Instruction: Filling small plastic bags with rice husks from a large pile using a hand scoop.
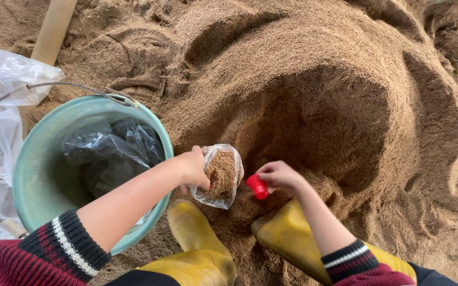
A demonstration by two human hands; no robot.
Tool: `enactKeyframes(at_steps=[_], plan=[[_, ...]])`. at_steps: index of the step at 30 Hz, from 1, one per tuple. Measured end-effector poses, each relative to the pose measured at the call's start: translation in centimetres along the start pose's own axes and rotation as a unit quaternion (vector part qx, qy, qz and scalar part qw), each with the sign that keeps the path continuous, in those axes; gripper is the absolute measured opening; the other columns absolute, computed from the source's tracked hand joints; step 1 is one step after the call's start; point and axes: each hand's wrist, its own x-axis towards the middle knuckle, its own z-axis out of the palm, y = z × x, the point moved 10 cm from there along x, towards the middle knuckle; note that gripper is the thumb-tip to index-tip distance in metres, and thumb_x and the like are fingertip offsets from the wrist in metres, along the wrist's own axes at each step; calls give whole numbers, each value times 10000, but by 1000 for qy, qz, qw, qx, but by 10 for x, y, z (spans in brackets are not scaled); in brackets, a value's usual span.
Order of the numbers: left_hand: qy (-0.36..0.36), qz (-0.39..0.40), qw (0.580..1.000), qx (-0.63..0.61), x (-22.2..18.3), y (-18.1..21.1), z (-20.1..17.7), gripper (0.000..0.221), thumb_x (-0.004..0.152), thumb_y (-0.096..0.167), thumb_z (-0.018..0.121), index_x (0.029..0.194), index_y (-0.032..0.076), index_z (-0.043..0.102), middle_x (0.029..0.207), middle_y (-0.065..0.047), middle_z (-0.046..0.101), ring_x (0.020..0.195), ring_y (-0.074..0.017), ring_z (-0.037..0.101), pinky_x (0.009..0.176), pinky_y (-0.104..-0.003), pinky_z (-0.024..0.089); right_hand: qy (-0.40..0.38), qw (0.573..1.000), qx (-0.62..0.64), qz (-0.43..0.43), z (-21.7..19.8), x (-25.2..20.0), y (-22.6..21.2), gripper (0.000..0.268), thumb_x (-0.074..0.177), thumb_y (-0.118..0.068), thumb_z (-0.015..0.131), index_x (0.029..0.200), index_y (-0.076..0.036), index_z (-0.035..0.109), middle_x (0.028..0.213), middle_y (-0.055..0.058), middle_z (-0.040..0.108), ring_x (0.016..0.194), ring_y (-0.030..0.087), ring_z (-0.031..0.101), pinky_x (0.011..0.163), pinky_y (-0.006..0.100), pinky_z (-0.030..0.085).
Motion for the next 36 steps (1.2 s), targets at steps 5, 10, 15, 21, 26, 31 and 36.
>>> enactKeyframes(at_steps=[5,10,15,21,26,31,36], plan=[[-25,-23,999,4,-4,-4,5,928,782,189,784,1433,-107,191,1025,-268,689,591,-311,754,583,-379,671,-10,997,83,-6,31,45,12,312,903,-66,691,1126,148,654,844,263,683,479,251,706,434,314,627],[-70,-40,996,-26,-27,10,2,868,865,89,683,1478,-127,108,945,-237,722,651,-276,763,640,-338,664,131,985,-11,-114,-9,71,-32,201,957,-97,639,1089,40,701,878,263,726,533,274,739,428,329,614],[-75,-47,994,-62,-34,15,0,925,845,1,698,1501,-114,56,960,-274,716,688,-298,766,657,-362,668,239,930,-137,-244,-23,27,-91,62,898,-47,720,936,-86,750,618,43,697,608,174,729,621,275,577],[-84,-40,989,-116,-28,15,5,957,827,-96,704,1505,-126,28,972,-308,697,687,-287,751,625,-334,660,250,890,-142,-354,-6,-14,-103,71,857,8,781,884,-45,742,794,103,685,775,255,740,707,341,621],[-94,-21,985,-143,-32,27,0,981,778,-140,763,1471,-134,70,1035,-351,648,686,-289,746,606,-320,656,252,858,-112,-434,1,-72,-145,106,822,13,812,871,-46,740,829,111,663,815,270,713,723,350,595],[-80,-11,979,-188,-42,31,-11,983,781,-168,737,1488,-103,57,1041,-337,633,705,-296,755,583,-320,669,168,873,-80,-451,6,-141,-197,142,827,138,737,893,13,731,875,122,646,816,202,687,782,307,603],[-75,9,985,-156,-54,38,-17,875,809,-131,766,1430,-106,149,995,-329,675,729,-311,766,648,-362,688,69,879,-135,-453,34,-190,-238,142,821,112,730,874,-18,751,860,81,651,799,179,715,721,316,629]])
